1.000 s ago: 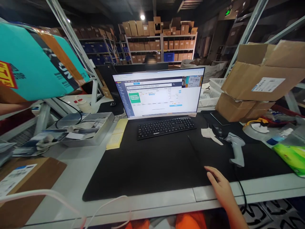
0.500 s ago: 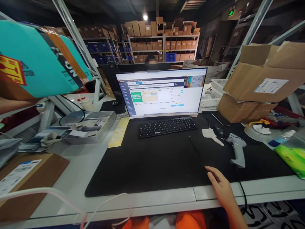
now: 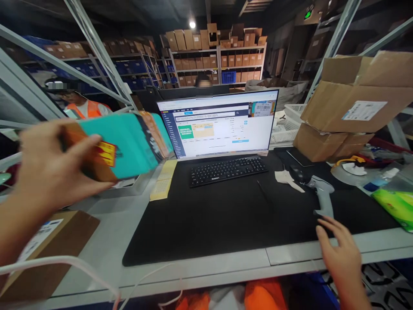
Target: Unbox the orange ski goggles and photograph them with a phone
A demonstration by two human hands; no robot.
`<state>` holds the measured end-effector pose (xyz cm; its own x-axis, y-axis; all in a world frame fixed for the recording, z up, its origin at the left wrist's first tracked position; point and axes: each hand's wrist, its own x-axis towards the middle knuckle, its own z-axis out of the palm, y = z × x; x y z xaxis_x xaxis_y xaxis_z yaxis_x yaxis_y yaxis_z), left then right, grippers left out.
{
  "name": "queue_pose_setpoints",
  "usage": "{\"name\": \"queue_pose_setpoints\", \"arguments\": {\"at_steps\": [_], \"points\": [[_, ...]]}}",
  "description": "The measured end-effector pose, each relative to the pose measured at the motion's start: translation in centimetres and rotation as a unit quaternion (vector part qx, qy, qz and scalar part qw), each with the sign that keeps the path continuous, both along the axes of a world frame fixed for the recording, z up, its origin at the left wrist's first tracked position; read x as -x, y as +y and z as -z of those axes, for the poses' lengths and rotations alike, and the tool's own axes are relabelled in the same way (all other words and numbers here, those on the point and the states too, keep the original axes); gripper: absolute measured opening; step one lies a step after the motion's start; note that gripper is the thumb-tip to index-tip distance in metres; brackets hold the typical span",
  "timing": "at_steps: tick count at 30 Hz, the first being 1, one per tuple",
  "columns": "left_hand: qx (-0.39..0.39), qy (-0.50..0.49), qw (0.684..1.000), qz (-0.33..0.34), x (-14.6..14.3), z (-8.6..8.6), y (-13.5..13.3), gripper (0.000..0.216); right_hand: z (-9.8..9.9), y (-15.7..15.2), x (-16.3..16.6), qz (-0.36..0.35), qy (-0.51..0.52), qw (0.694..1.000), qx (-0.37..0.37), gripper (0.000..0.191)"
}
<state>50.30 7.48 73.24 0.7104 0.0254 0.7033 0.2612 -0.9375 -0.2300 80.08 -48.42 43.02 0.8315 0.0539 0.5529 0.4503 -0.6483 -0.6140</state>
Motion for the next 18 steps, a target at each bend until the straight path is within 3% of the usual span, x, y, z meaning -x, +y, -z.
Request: {"name": "queue_pose_setpoints", "arguments": {"at_steps": [2, 4, 8, 11, 14, 16, 18], "points": [[-0.034, 0.060, 0.997, 0.016, -2.7, 2.8, -0.4, 0.065, -1.0, -1.5, -2.7, 0.061, 0.026, 0.994, 0.083, 0.060], [-0.028, 0.101, 0.992, 0.070, -4.8, 5.8, -1.6, 0.064, -1.7, -2.4, -5.8, 0.079, 0.140, 0.972, 0.173, 0.074], [0.053, 0.200, 0.965, 0.164, -7.5, 9.8, -4.7, 0.092, -2.5, -2.5, -10.7, 0.084, 0.340, 0.907, 0.235, 0.086], [0.141, 0.290, 0.930, 0.177, -8.7, 10.1, -6.2, 0.108, -2.9, -1.9, -12.4, 0.103, 0.352, 0.898, 0.243, 0.090], [0.232, 0.379, 0.877, 0.185, -10.0, 9.1, -6.7, 0.114, -3.7, -1.9, -13.1, 0.129, 0.335, 0.897, 0.258, 0.077], [0.307, 0.441, 0.819, 0.200, -11.2, 8.3, -6.8, 0.116, -4.4, -2.6, -13.4, 0.120, 0.309, 0.902, 0.275, 0.062], [0.392, 0.508, 0.736, 0.216, -12.8, 7.9, -6.8, 0.115, -5.1, -3.8, -13.7, 0.101, 0.250, 0.920, 0.284, 0.049]]}}
